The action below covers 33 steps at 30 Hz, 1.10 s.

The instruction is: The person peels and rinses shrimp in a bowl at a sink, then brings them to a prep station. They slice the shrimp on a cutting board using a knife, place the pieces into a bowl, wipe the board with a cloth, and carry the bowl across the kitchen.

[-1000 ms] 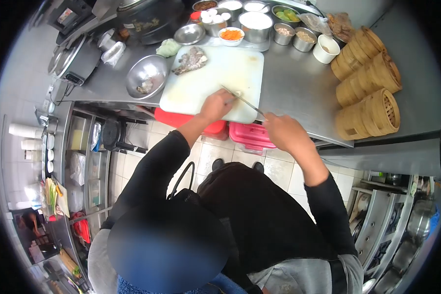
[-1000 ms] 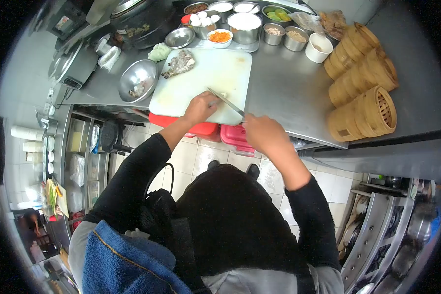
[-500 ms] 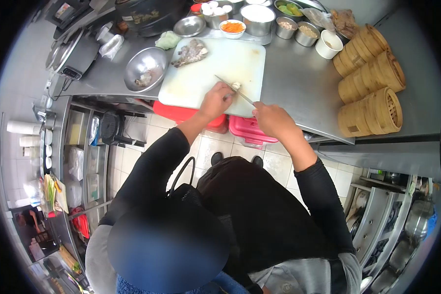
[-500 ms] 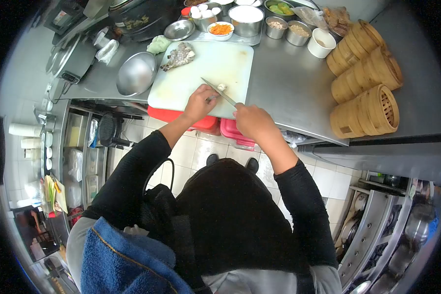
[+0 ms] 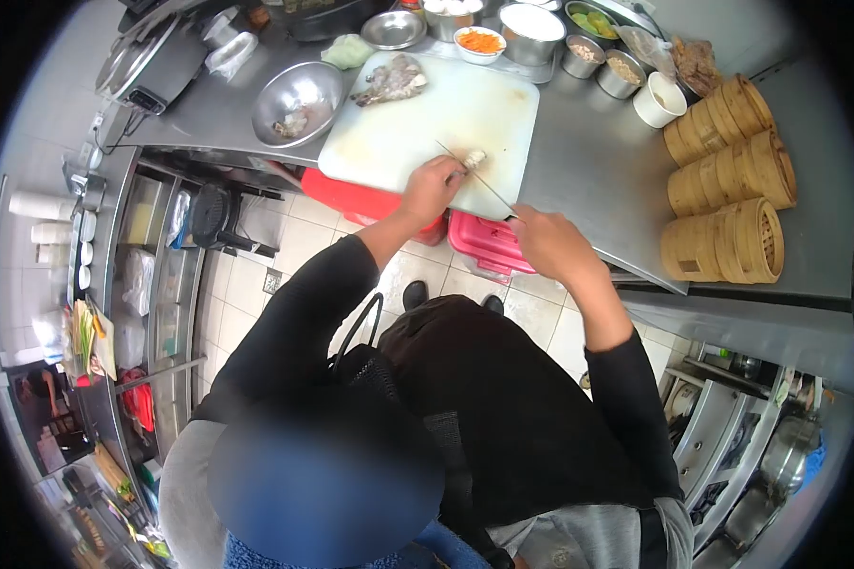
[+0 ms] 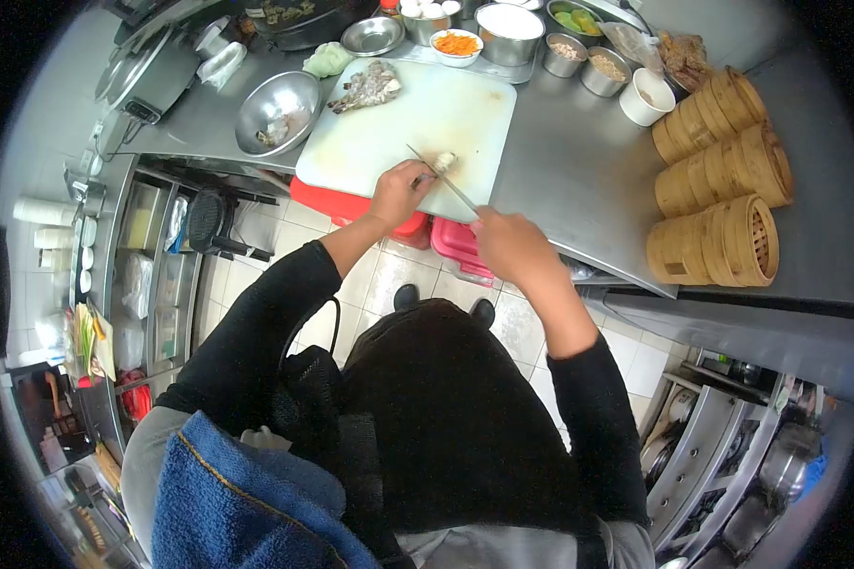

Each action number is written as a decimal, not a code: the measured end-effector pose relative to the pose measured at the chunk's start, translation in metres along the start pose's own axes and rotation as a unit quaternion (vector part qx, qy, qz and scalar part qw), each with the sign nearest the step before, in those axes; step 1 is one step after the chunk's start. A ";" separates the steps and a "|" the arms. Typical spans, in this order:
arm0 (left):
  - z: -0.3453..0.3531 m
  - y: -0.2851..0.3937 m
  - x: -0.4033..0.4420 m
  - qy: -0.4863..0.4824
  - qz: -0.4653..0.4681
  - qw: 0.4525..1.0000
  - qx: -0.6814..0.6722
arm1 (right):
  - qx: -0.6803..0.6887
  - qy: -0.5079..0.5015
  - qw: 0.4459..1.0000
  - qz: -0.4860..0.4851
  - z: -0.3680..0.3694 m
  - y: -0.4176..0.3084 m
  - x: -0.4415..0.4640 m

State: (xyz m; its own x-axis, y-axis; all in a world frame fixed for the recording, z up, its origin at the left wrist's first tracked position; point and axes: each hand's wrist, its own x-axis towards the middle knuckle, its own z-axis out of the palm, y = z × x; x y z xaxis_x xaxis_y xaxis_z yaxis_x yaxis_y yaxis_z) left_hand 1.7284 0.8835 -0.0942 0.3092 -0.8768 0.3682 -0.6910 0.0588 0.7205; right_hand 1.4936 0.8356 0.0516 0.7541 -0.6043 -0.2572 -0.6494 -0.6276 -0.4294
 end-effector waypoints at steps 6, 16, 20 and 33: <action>-0.003 -0.004 -0.005 0.025 0.055 0.998 0.026 | -0.019 -0.019 1.000 0.016 -0.019 -0.013 -0.012; -0.003 -0.009 -0.012 0.017 0.005 1.000 -0.007 | -0.012 -0.022 1.000 0.005 -0.009 -0.009 -0.009; -0.004 -0.009 -0.011 0.006 -0.003 1.000 -0.004 | 0.016 0.004 1.000 -0.010 0.009 -0.003 0.011; -0.009 -0.015 -0.018 0.016 0.007 1.000 0.000 | 0.009 -0.051 0.999 0.011 -0.016 -0.008 -0.014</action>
State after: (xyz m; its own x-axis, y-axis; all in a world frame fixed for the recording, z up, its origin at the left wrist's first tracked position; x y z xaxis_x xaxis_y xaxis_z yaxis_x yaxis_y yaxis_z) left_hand 1.7388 0.9023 -0.1059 0.3193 -0.8605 0.3971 -0.6951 0.0721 0.7153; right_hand 1.4864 0.8412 0.0725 0.7464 -0.5646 -0.3524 -0.6647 -0.6055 -0.4377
